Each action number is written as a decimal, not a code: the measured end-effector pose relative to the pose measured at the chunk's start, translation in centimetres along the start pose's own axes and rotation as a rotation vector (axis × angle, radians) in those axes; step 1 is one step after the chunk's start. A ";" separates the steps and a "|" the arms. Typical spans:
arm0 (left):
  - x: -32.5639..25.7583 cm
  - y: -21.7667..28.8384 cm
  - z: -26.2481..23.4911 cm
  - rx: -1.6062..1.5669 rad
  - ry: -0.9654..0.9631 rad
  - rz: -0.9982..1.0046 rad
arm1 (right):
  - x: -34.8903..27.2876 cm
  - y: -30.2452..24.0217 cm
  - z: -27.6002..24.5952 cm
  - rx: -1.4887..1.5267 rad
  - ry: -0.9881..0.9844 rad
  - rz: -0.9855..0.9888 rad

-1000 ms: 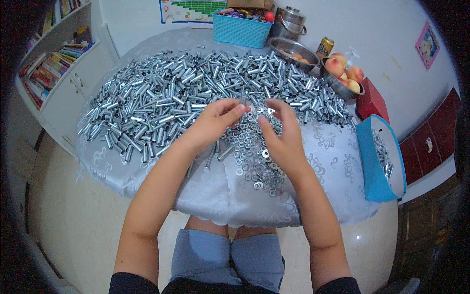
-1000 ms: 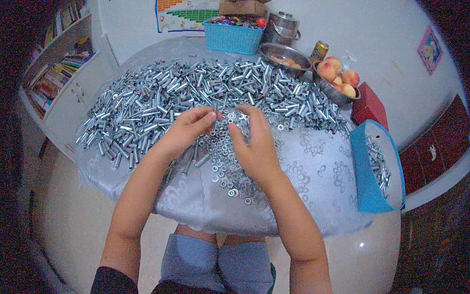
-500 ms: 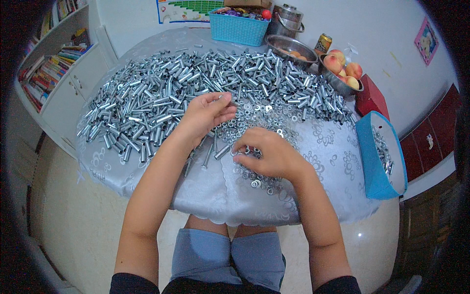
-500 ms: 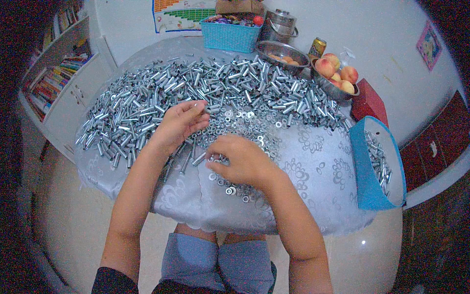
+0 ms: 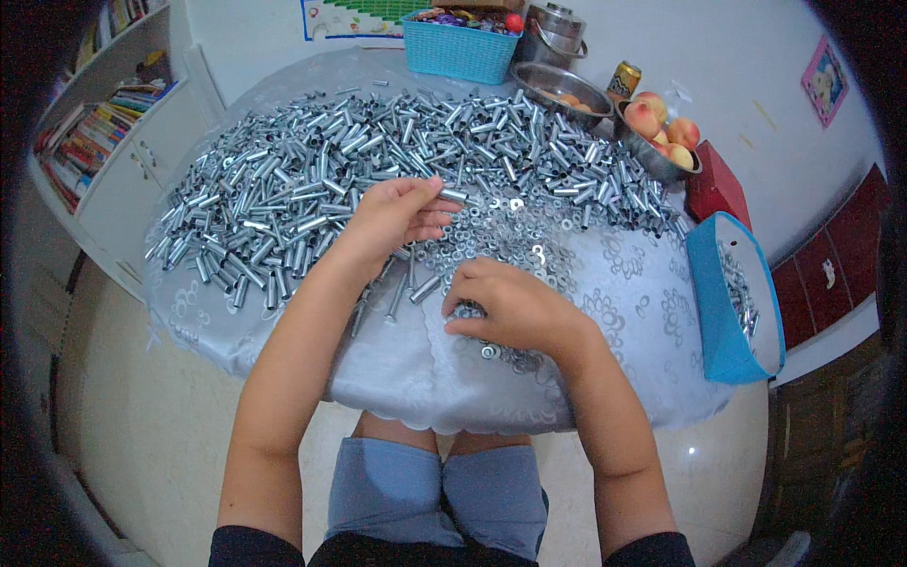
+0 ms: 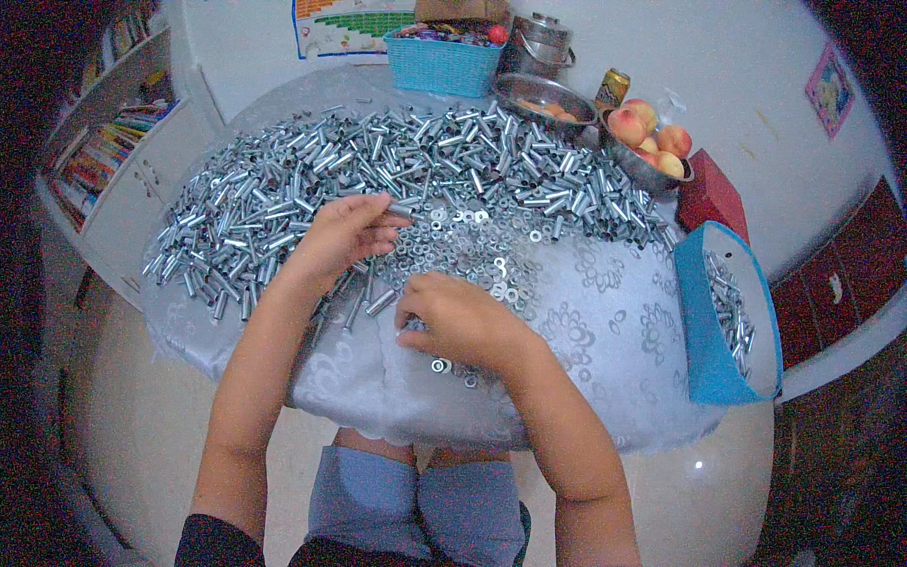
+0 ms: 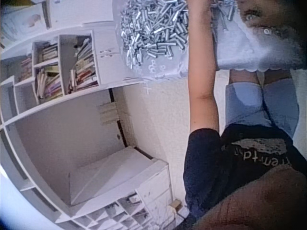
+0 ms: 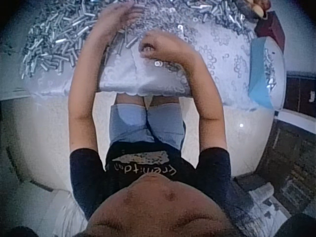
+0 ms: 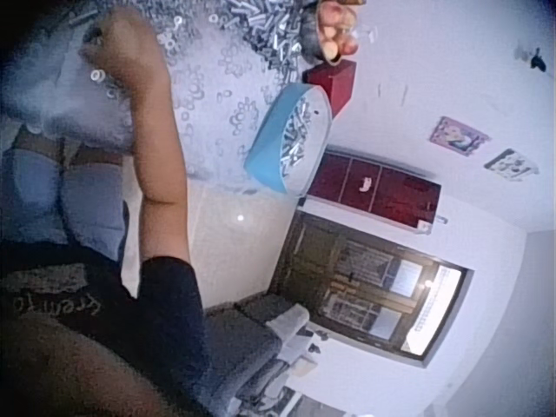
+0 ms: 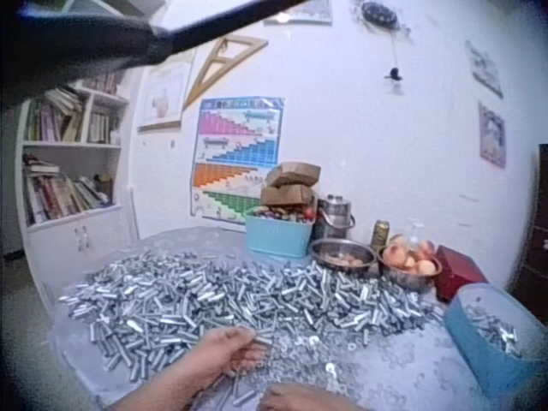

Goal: The person sits at a table covered with a white cloth and repeatedly picks up metal bolts and washers. They thread the washers onto the bolts by hand and place the assembled units into a blue plastic bin on the right side of the table. The process is repetitive and involves handling small metal hardware components.

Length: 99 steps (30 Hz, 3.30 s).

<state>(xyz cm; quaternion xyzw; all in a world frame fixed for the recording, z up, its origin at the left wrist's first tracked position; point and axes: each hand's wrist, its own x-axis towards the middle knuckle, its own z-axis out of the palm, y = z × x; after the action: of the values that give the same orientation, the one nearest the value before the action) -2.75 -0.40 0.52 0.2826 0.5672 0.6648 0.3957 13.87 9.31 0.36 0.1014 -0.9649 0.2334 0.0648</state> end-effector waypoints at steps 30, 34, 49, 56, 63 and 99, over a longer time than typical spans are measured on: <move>-0.1 0.0 0.1 0.028 0.028 -0.008 | 0.2 -0.1 -1.0 0.061 0.162 -0.001; -0.1 -0.1 0.1 0.018 0.001 -0.015 | -0.3 1.3 -3.6 0.074 0.469 0.042; -0.2 -0.2 0.1 -0.084 -0.117 -0.073 | 0.4 2.2 -2.5 -0.014 0.668 0.007; -0.3 0.0 0.2 -0.085 -0.149 -0.092 | 0.4 2.1 -2.5 -0.010 0.705 0.019; -0.4 -0.2 0.3 -0.109 -0.193 -0.119 | 0.7 2.4 -1.7 0.018 0.718 0.003; 0.2 -0.3 -0.4 -0.250 -0.091 -0.068 | 0.1 2.1 -0.3 0.078 0.171 0.169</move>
<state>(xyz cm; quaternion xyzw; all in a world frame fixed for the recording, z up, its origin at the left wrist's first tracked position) -3.08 -0.41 0.10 0.2413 0.4707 0.7030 0.4754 13.31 11.24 -0.22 0.0020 -0.9511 0.2831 0.1233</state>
